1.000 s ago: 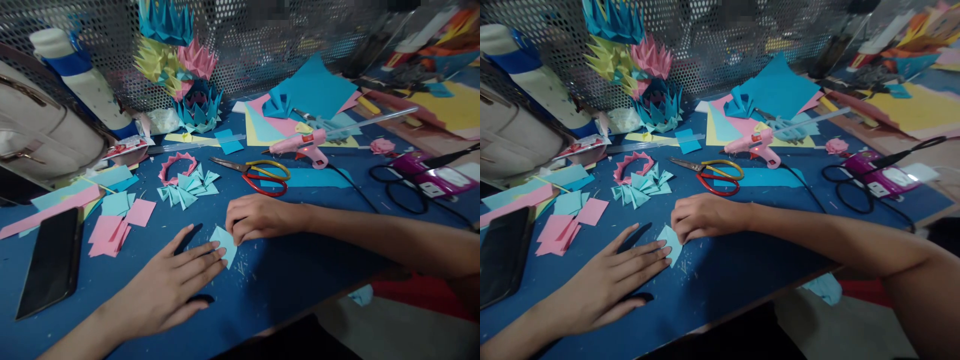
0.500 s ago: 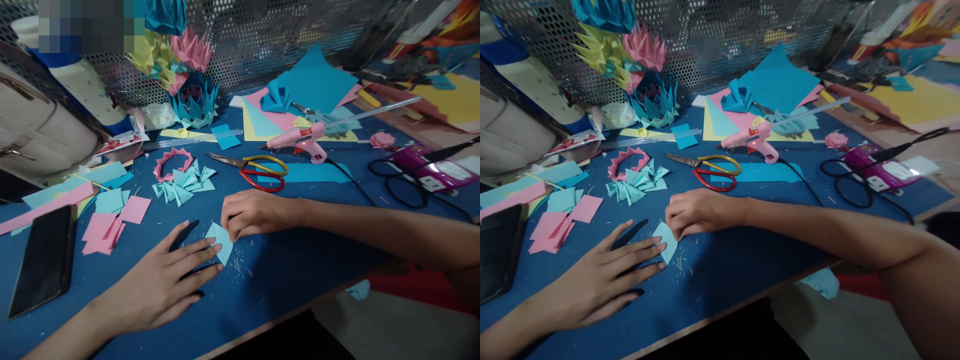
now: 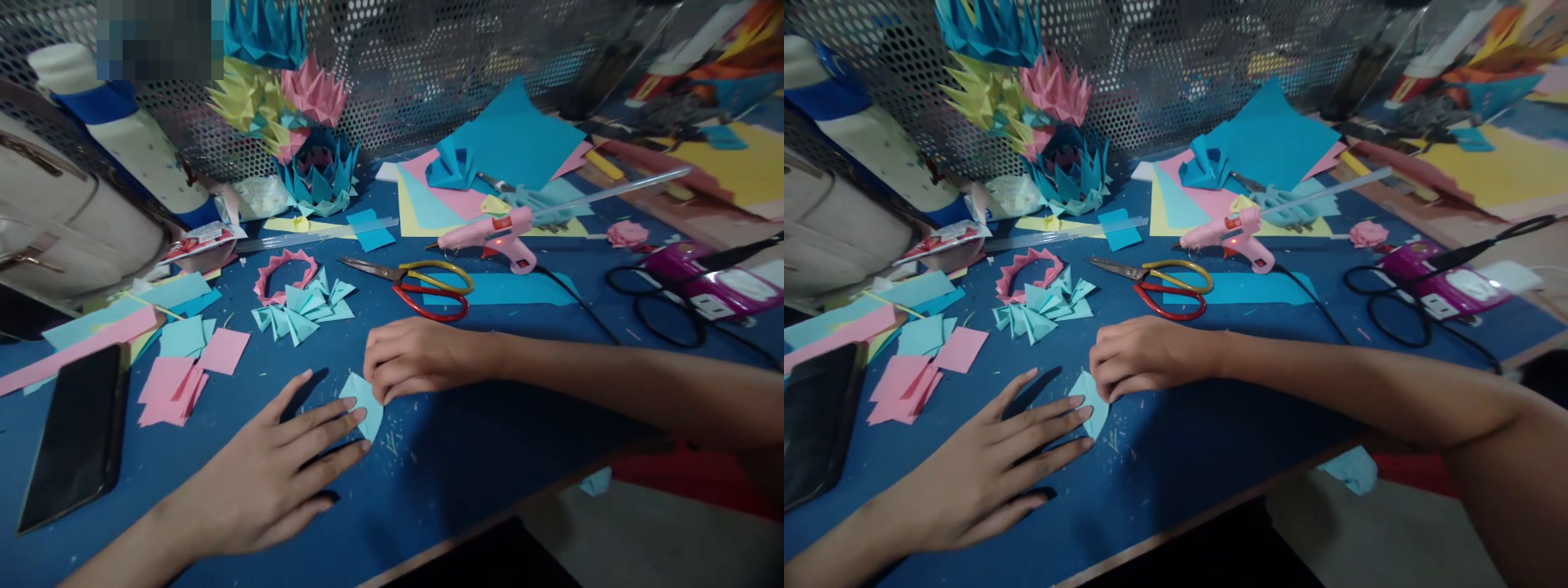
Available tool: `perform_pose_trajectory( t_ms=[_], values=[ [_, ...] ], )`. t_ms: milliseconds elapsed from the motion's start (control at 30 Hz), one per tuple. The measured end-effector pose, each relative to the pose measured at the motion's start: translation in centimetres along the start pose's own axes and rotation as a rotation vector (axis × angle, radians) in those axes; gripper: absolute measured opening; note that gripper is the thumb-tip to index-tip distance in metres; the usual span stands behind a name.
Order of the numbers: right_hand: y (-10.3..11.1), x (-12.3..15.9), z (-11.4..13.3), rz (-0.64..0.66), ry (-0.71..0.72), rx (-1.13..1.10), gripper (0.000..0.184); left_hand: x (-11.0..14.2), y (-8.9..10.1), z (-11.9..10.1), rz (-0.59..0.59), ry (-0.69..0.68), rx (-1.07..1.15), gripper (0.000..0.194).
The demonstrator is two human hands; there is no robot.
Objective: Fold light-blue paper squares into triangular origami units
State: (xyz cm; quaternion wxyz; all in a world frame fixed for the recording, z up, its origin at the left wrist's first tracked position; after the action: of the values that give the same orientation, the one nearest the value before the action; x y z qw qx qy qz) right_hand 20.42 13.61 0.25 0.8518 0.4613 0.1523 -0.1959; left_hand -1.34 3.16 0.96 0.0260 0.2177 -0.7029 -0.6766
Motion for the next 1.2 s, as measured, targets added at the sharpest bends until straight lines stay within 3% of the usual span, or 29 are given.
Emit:
perform_pose_trajectory(
  t_ms=[300,633,833,1067,1200],
  values=[
    [-0.2,-0.6,-0.5,-0.019,-0.196,-0.156,0.012,0.0,0.0,-0.4,-0.095,0.064,-0.008,0.045],
    [-1.6,-2.2,1.6,-0.005,-0.378,0.156,0.009,0.4,-0.6,-0.9,-0.164,0.097,-0.002,0.044],
    [-2.1,-2.1,2.0,-0.023,-0.320,0.276,0.012,0.4,-0.7,-1.0,-0.186,0.112,0.000,0.048],
    [-1.9,-1.5,1.3,0.009,-0.228,0.194,0.020,0.2,-0.5,-1.2,-0.196,0.109,-0.012,0.044],
    [-1.8,-1.3,1.5,-0.008,-0.256,0.156,0.018,0.1,-0.5,-1.3,-0.179,0.115,-0.011,0.042]
  ],
)
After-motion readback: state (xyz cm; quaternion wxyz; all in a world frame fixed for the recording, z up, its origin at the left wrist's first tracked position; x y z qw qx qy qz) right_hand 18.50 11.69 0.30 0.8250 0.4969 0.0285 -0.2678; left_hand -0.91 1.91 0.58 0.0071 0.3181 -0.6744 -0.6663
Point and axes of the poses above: each hand's wrist, its own x-axis away from the middle knuckle, its own y-axis out of the back of the hand, z = x × y, the point moved 3 cm from there along -x, towards the middle knuckle, and after that the axes turned 13 degrees about -z, right-handed, at the moved point
